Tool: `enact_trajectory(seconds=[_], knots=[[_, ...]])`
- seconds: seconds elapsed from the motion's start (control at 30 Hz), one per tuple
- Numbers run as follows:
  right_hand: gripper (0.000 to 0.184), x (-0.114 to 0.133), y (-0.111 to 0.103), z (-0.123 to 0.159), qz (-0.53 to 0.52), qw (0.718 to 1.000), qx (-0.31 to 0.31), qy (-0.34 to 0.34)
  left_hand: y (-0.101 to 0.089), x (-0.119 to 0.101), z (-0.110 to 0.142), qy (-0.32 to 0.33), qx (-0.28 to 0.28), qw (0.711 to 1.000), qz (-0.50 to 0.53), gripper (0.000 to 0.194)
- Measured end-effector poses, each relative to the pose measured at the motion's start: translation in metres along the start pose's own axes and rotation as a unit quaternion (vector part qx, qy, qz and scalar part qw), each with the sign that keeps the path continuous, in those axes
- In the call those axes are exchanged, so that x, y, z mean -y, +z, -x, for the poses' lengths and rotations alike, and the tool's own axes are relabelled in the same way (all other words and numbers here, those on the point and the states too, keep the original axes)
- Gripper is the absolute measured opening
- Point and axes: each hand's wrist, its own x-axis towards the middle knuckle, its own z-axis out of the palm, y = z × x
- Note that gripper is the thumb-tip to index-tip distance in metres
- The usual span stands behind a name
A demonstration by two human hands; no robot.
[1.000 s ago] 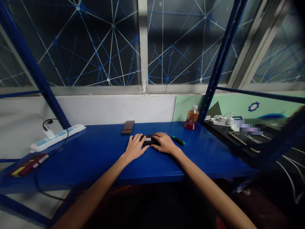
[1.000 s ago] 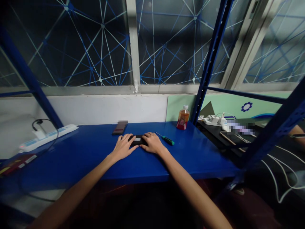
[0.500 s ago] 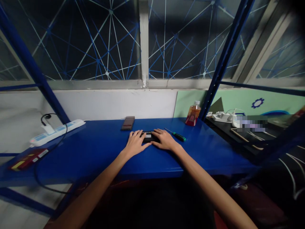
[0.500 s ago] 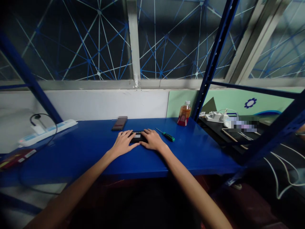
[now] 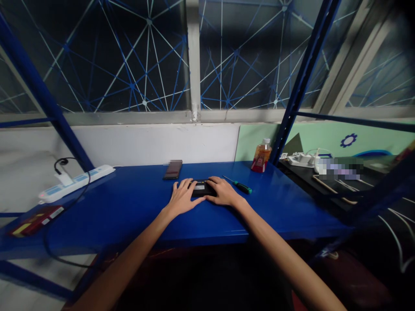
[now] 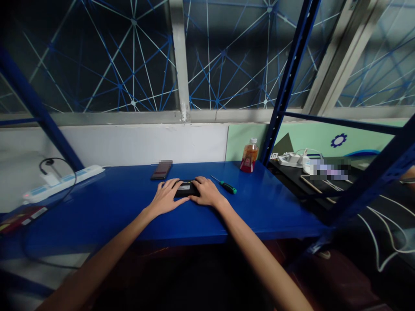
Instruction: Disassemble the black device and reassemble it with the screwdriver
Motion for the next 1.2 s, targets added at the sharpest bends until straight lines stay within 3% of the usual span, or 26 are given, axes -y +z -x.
enact_trajectory(seconds=[0.43,0.8,1.2], knots=[[0.06,-0.0005,-0.0009,0.0005,-0.027,1.0,-0.004,-0.001,-0.0003,0.001,0.0003,0.01,0.019,1.0,0.009,0.059],[0.059,-0.0022,-0.0001,0.0005,-0.038,0.999,-0.005,-0.001,0.0021,0.0045,0.0009,0.012,0.008,1.0,0.006,0.066],[0.059,-0.0005,-0.0079,0.0007,-0.053,0.998,0.0,-0.014,-0.0003,0.0049,0.0021,0.016,0.038,0.999,0.021,0.071]])
